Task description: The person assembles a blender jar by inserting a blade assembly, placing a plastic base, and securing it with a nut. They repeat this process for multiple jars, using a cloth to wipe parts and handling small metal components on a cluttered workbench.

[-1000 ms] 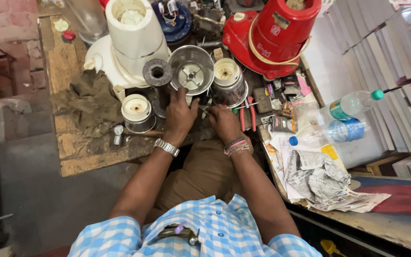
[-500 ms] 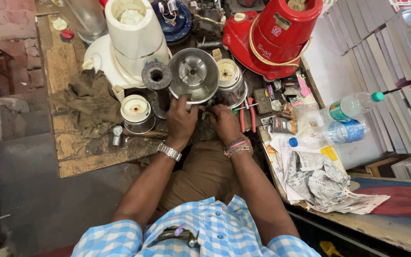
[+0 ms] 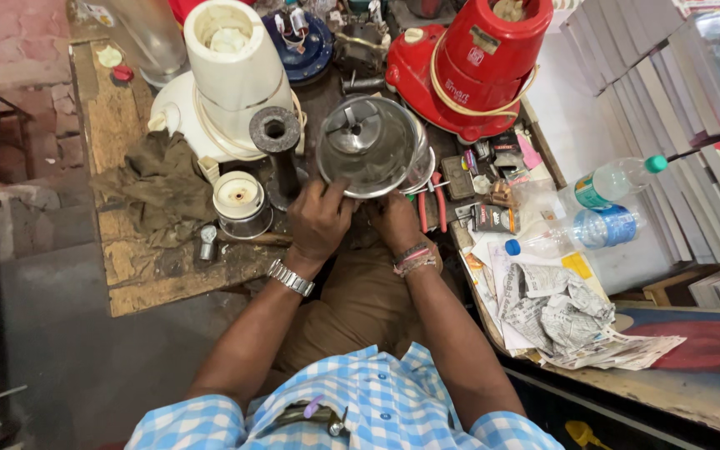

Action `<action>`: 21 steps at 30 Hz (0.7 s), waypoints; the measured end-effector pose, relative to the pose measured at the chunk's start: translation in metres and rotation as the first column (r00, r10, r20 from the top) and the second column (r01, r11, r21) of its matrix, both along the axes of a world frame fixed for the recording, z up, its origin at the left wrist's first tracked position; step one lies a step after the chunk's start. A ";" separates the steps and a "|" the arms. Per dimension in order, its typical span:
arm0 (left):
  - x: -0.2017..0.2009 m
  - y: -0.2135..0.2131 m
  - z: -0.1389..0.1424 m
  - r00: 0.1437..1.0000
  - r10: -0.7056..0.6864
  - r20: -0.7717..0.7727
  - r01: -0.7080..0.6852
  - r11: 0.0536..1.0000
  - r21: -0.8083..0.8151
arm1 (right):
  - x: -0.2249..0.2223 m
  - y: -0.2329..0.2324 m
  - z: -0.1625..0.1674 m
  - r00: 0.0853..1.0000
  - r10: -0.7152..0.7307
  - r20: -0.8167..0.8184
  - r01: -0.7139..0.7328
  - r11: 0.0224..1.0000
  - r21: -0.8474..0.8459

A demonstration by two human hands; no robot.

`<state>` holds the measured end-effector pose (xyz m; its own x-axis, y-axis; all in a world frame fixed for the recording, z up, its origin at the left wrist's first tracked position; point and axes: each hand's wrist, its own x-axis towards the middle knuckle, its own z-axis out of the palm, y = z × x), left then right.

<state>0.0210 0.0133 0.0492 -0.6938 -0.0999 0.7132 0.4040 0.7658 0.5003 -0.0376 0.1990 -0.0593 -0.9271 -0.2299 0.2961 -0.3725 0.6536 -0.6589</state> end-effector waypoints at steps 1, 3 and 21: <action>-0.002 -0.002 0.004 1.000 0.000 -0.003 0.000 0.999 -0.038 | -0.002 0.001 -0.006 1.000 0.005 -0.028 -0.005 1.000 0.018; 0.002 -0.004 0.011 0.999 -0.011 -0.052 0.009 0.999 -0.041 | -0.006 0.002 -0.014 0.996 -0.005 0.086 0.005 1.000 -0.002; 0.032 0.017 -0.041 0.626 -0.758 -0.182 -0.372 -0.496 0.785 | 0.075 0.002 0.174 0.950 -0.150 -0.276 0.068 0.956 -0.286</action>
<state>0.0531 0.0298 0.0084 -0.8860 0.2730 -0.3749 -0.3745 -0.8979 0.2312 0.0372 0.2011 0.1152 -0.8051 -0.0062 0.5931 -0.5113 0.5141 -0.6887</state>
